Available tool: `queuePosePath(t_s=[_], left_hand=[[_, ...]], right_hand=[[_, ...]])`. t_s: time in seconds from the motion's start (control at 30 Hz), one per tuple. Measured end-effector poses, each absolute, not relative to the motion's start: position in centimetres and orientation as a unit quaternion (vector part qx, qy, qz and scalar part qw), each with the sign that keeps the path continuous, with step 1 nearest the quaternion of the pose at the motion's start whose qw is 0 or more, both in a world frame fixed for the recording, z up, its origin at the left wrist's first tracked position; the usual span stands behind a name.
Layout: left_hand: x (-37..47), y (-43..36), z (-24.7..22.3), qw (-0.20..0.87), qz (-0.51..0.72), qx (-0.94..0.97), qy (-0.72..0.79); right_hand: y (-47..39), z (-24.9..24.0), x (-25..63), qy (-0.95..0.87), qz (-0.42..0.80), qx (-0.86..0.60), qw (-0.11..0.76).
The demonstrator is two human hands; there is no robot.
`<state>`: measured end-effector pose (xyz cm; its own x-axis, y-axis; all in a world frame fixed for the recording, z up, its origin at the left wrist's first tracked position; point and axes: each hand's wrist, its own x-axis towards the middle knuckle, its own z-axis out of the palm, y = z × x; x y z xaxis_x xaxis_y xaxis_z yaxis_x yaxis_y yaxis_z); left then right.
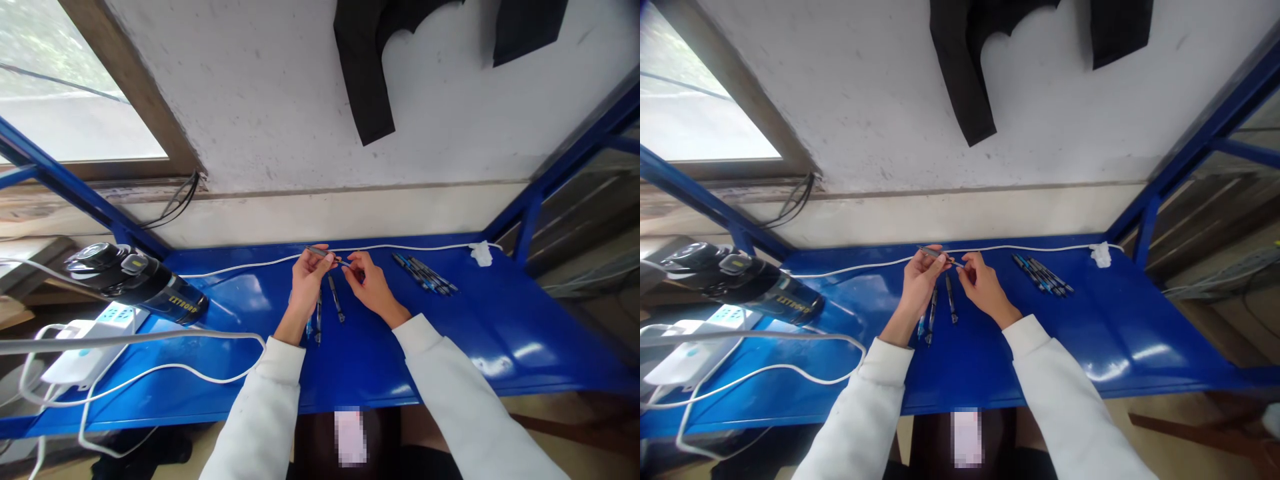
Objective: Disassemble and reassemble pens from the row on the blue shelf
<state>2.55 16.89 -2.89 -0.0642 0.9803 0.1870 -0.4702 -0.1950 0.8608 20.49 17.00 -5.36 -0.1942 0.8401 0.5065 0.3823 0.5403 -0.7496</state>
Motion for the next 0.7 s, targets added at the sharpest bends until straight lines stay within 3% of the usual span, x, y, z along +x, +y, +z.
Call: queuePosePath(t_s=[0.7], left_hand=[[2.98,16.55,-2.96,0.492,0.584,0.53,0.37]], right_hand=[[17.04,-5.41,20.51,-0.742,0.249,-0.394,0.482]])
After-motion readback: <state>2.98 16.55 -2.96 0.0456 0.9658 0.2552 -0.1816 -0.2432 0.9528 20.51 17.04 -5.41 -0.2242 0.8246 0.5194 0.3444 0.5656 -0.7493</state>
